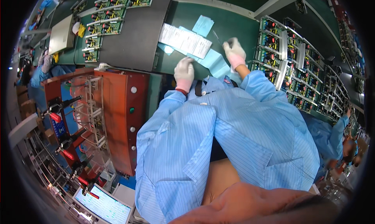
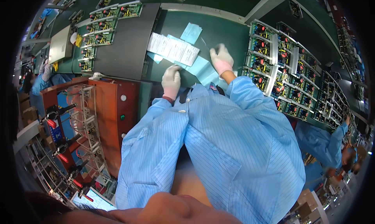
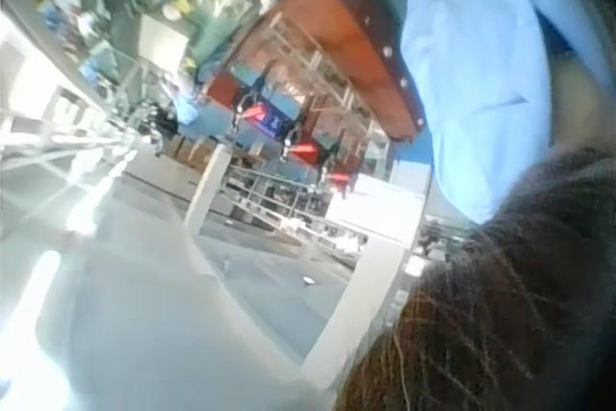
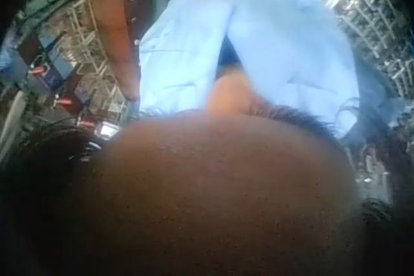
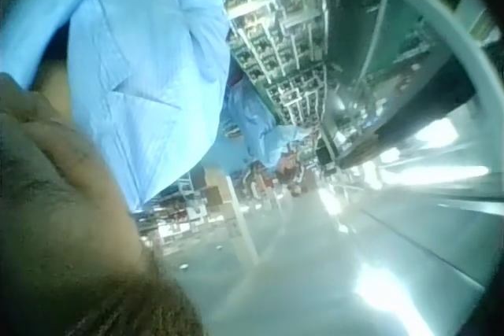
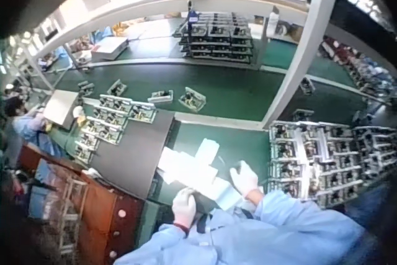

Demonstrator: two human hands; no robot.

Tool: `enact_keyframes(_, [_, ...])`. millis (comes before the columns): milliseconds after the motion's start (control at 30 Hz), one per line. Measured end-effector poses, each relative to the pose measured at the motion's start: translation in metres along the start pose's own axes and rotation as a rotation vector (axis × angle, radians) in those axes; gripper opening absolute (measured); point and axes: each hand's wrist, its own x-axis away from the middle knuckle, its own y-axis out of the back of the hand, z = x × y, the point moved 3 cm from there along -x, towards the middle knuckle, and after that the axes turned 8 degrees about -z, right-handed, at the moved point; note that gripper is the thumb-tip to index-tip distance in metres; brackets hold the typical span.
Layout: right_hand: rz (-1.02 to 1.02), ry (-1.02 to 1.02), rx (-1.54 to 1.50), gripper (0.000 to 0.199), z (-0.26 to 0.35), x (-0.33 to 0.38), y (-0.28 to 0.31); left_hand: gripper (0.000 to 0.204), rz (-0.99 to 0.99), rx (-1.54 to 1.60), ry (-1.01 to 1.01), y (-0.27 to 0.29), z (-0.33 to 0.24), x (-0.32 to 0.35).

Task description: The recorder is sorting, inspecting, and testing electronic circuit boards using a specialized fixture in an assembly line setting.

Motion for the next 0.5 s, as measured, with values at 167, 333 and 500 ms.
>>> enact_keyframes(167, [0.219,0.102,0.143,0.047,0.010,0.024,-0.002,0.035,-0.429,0.341,0.731,0.019,0.041,-0.033])
enact_keyframes(333, [0.385,0.109,0.343,0.053,0.003,0.035,-0.004,0.049,-0.418,0.586,1.121,0.028,0.060,-0.068])
enact_keyframes(500, [0.457,0.112,0.293,0.056,0.002,0.033,-0.007,0.052,-0.225,0.630,1.204,0.019,0.053,-0.088])
